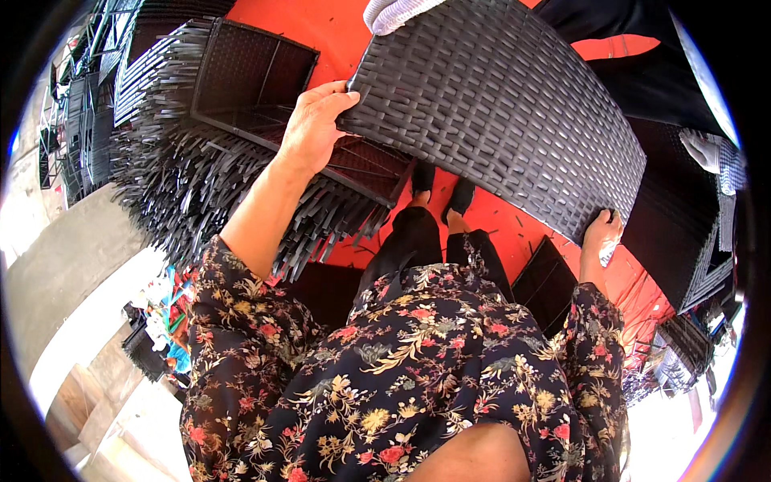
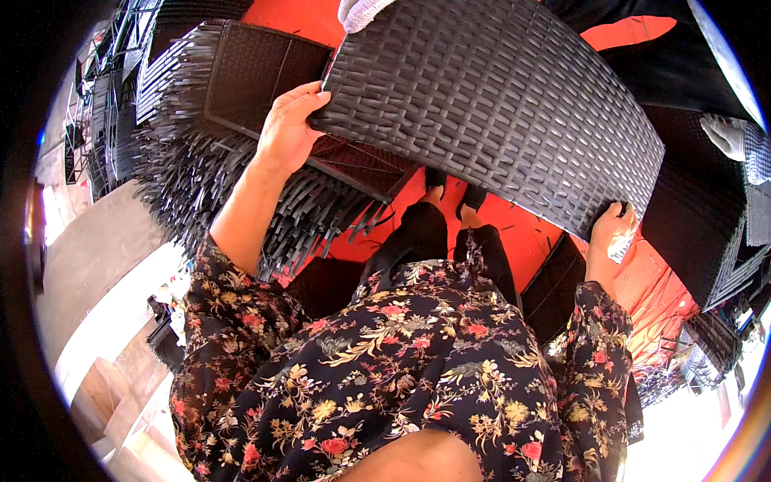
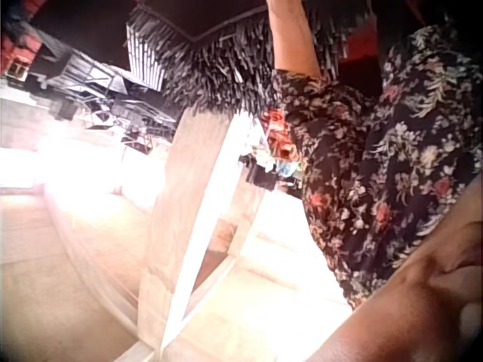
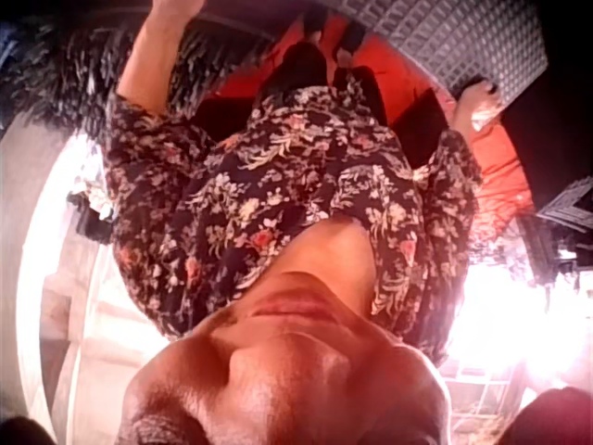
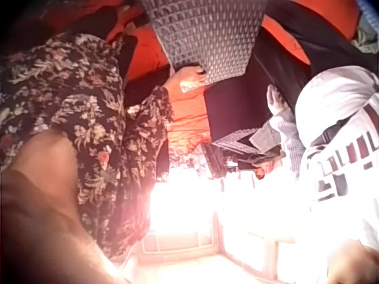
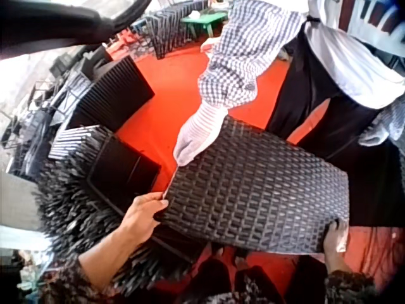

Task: The person wraps a black flexible strip around the edge of a woven panel by hand, then lifts and moves the large panel to a stack where another person helps position it.

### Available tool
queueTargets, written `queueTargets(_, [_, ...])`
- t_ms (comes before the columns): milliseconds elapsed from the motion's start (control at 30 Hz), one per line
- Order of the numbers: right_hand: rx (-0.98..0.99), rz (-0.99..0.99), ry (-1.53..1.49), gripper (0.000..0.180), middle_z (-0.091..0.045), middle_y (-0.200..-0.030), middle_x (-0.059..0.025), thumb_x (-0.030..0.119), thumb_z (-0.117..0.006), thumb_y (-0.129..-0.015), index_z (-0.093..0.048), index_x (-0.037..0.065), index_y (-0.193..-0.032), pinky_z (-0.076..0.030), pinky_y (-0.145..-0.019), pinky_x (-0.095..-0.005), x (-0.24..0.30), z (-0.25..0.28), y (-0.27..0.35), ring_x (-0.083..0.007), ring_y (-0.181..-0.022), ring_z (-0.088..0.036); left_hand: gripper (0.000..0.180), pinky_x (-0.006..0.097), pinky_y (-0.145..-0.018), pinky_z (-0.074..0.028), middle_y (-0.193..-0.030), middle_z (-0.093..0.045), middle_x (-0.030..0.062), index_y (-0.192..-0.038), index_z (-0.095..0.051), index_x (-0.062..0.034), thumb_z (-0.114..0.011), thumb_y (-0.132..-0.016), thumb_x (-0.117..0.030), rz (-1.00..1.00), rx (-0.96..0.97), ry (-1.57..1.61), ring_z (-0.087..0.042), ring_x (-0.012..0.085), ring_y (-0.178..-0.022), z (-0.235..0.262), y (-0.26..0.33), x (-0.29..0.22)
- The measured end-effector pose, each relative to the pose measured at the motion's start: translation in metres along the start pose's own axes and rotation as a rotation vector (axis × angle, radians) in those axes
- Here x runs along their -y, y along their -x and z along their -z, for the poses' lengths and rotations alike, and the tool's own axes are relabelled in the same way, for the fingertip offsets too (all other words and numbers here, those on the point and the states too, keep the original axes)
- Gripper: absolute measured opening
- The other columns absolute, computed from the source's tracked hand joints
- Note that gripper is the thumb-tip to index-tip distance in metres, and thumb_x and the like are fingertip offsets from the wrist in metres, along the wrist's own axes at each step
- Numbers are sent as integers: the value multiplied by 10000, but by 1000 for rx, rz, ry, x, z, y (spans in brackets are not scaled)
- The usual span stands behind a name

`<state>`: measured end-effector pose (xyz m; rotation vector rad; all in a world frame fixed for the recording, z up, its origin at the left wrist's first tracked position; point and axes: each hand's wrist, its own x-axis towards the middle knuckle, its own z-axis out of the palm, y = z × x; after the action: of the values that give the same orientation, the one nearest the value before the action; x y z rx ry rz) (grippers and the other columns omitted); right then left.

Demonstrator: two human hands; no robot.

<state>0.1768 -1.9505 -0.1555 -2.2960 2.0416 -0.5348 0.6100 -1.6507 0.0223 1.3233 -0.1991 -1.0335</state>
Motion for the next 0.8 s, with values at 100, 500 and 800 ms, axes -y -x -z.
queueTargets(100, [-6,11,-9,468,-549,-1182,-208,316,-476,-821,-583,-17,-1132,-347,-980,-403,-4,-6,-2,-332,-1133,-479,281,301,-776,-518,-1002,-626,123,-1087,-541,101,-500,-881,-86,15,29,-46,-622,166,-857,3,1,-3])
queueTargets(500, [-21,-36,-23,473,-558,-1173,-201,320,-469,-819,-587,-24,-1121,-358,-975,-394,-8,-11,5,-332,-1122,-488,282,228,-696,-454,-891,-647,64,-1024,-594,92,-514,-879,-135,-32,-53,-210,-579,94,-759,-1,-5,-8])
queueTargets(800, [12,-75,-4,472,-558,-1175,-199,331,-453,-825,-590,-13,-1118,-364,-969,-394,-7,-11,9,-329,-1120,-487,307,318,-821,-492,-1036,-627,124,-1090,-558,79,-446,-909,-143,25,81,10,-612,181,-908,-1,-11,-9])
